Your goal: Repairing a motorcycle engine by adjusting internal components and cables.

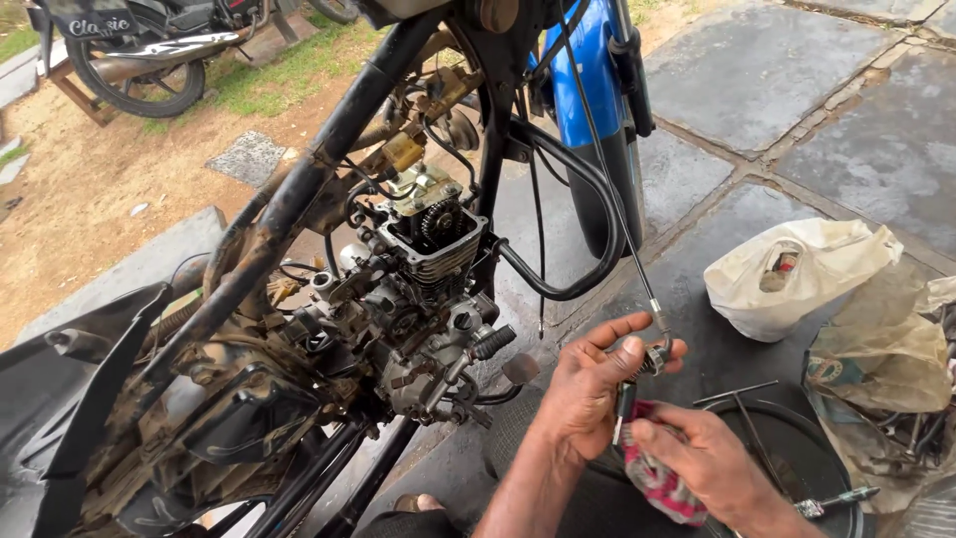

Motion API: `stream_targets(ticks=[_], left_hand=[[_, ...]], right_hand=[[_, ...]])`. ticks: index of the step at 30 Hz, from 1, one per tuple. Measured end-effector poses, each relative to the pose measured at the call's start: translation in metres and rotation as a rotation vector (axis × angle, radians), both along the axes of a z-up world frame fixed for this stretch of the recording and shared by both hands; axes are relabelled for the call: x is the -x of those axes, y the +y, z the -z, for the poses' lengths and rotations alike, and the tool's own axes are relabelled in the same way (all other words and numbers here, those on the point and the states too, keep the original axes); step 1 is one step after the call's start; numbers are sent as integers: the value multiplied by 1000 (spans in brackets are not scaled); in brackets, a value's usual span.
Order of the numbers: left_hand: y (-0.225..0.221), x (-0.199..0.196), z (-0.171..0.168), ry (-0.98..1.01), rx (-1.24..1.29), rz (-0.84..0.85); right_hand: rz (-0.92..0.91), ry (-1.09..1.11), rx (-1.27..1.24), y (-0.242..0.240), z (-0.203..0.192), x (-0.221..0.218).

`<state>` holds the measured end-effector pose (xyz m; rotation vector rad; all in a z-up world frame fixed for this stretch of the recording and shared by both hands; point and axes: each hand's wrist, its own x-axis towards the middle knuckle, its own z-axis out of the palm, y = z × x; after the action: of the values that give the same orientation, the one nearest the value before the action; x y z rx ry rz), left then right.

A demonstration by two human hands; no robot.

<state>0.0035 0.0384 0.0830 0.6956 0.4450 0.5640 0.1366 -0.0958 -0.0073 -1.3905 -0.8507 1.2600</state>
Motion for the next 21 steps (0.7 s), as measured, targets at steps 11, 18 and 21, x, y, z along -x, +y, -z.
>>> stream_targets(ticks=[11,18,21], left_hand=[[-6,47,-11,-43,104,18],[-13,55,1,-62,103,13],[-8,59,9,-81,89,20]], right_hand=[[176,-1192,-774,23,-108,34],[275,-1330,-966,30,-75,32],[256,-1261,-1004,25,-47,23]])
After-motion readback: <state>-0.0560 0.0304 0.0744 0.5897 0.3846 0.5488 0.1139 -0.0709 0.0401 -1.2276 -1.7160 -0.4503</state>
